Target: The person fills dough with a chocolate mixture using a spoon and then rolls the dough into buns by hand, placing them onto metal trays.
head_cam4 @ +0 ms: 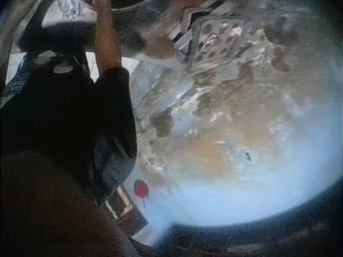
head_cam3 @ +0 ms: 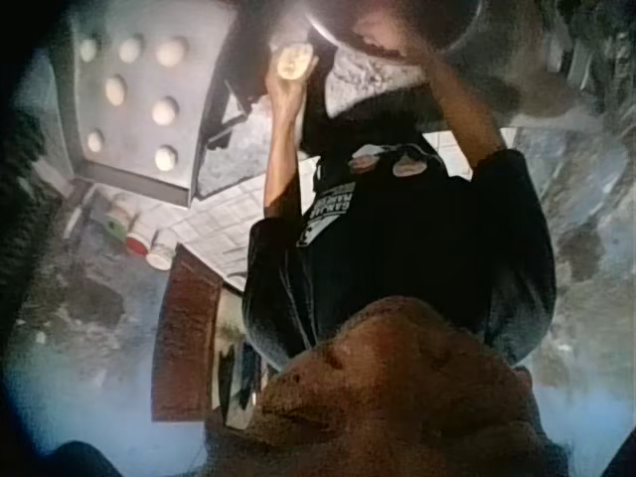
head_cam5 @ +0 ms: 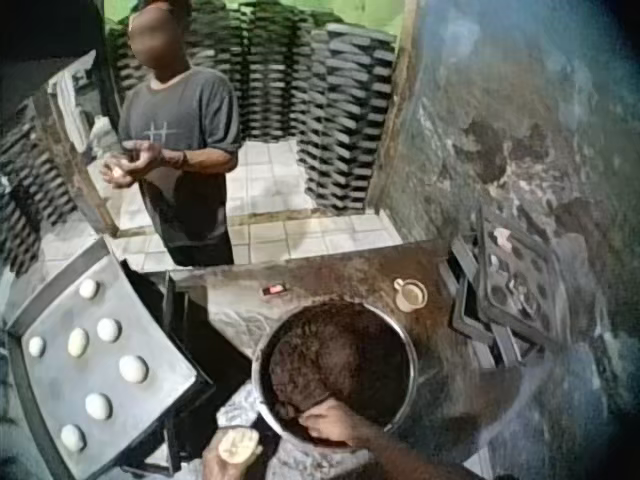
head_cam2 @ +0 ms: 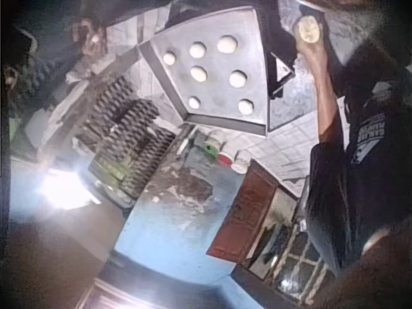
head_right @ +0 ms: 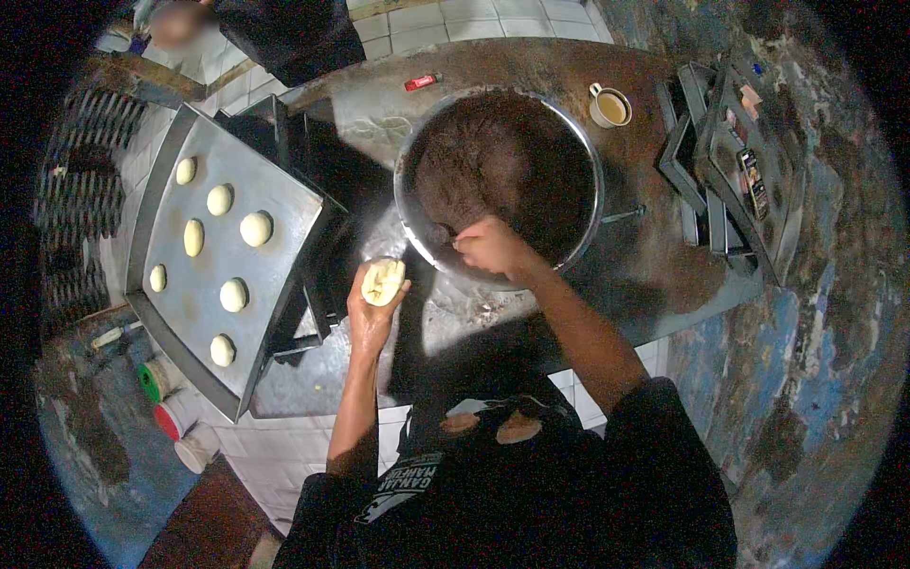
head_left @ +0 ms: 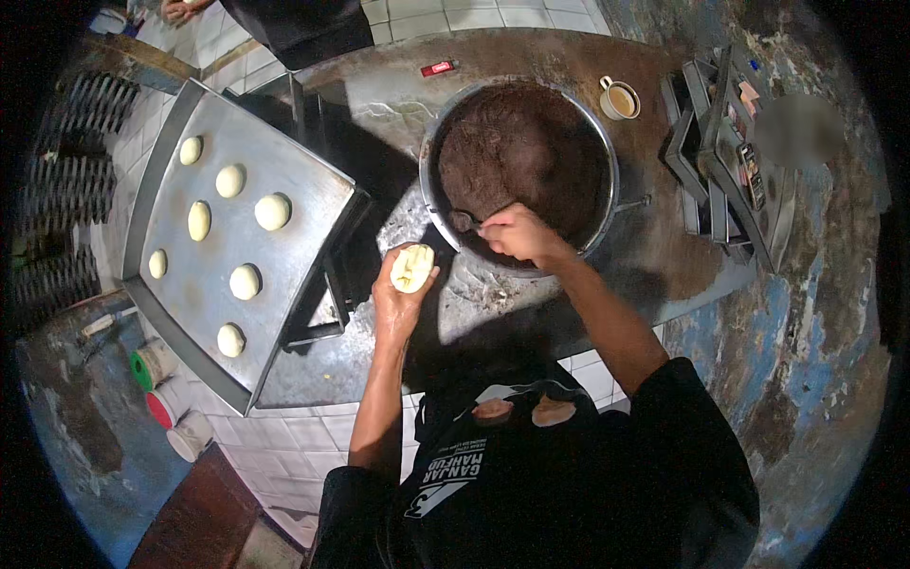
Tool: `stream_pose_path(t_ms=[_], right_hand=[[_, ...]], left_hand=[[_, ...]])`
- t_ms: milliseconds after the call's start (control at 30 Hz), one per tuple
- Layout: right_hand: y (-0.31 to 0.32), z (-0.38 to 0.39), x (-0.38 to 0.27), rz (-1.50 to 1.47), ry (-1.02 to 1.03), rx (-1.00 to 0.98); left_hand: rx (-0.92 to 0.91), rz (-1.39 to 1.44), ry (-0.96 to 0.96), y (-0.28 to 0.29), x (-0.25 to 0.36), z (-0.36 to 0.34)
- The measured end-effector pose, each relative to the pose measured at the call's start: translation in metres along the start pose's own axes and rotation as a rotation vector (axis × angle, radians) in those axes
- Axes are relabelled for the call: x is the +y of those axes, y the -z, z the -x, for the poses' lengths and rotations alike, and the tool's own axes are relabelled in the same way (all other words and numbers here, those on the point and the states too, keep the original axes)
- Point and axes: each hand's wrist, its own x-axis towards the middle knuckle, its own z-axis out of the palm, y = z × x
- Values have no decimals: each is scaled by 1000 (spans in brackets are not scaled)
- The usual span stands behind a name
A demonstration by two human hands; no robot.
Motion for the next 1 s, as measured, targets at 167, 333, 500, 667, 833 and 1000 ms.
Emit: stream_pose_path(t_ms=[167,333,500,667,833,1000], right_hand=[[-2,51,-34,-314,1,26],[-73,91,-33,736,303,511],[-71,170,-12,740,324,321],[-67,184,76,448,326,420],[-52,183,24,-395,114,358],[-66,279,-25,646,659,404]], left_hand=[[124,-89,-40,-33,8,-7],[186,-157,-151,-82,36,-8],[131,-623,-170,-63,8,28],[-4,174,26,-69,-24,71],[-223,382,-51,-126,13,147],[-69,87,-121,-144,11,178]])
